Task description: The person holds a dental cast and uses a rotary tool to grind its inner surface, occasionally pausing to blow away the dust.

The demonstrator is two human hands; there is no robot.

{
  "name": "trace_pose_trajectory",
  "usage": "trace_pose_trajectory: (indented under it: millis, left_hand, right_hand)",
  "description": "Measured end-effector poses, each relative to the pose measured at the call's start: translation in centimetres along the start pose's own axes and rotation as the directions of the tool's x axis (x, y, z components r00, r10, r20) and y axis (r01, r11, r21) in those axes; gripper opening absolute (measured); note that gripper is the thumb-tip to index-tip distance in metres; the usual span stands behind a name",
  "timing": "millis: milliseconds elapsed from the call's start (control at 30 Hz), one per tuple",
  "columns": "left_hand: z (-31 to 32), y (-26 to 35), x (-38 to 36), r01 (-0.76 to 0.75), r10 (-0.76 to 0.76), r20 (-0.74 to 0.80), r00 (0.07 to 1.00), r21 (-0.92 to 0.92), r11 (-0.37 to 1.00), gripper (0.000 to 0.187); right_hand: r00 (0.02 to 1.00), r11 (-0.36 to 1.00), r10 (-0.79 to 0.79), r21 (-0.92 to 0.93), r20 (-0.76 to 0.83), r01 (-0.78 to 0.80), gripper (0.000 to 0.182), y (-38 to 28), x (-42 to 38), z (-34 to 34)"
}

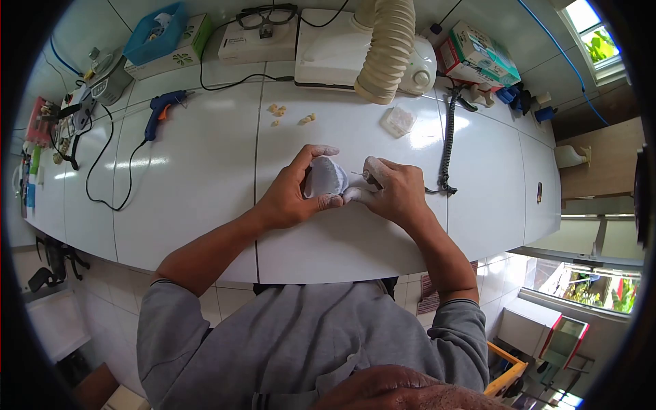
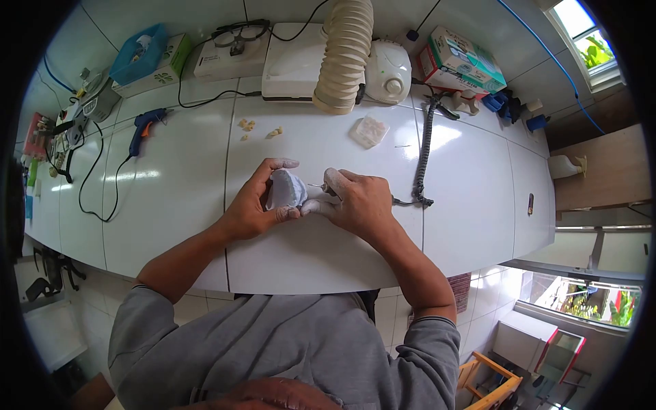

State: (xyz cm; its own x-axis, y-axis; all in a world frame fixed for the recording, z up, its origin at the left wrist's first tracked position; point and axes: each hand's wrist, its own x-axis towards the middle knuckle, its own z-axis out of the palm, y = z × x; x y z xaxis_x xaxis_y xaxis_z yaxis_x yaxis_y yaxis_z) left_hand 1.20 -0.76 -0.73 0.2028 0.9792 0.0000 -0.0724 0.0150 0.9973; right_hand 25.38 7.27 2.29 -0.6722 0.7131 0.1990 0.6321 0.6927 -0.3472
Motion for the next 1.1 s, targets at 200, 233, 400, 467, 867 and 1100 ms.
trace_pose_trajectory:
  millis: [200,233,400,467,867,1100]
  left_hand:
    - [-0.41,-0.60,0.03,0.022,-0.023,0.029,0.999,0.029,0.999,0.068]
    - [-0.48,-0.56,0.03,0.015,-0.017,0.041,0.999,0.040,0.999,0.068]
    - [-0.50,-0.47,-0.04,0.054,-0.055,0.043,0.998,0.034,0.998,0.069]
    - [-0.58,-0.80,-0.03,0.012,-0.015,0.030,0.999,0.100,0.995,0.070]
    - [-0.56,-0.45,-0.04,0.098,-0.099,0.067,0.993,0.020,0.995,0.072]
    - [-0.58,-0.25,0.06,0.044,-0.048,0.051,0.998,0.083,0.996,0.069]
  right_hand:
    - [0.999,1.000,-0.003,0.005,0.033,0.002,0.047,-0.02,-0.05,0.26]
    - [0.999,1.000,-0.006,0.000,0.035,0.006,0.047,0.05,-0.12,0.36]
    - [0.999,1.000,-0.022,-0.005,0.034,0.022,0.045,0.11,-0.12,0.63]
    - [0.999,1.000,-0.025,-0.013,0.035,0.025,0.044,-0.02,0.01,0.54]
    - [0.998,1.000,-0.017,-0.008,0.057,0.017,0.043,-0.03,0.04,0.52]
    - [0.997,1.000,-0.025,-0.006,0.074,0.026,0.041,0.01,0.08,0.50]
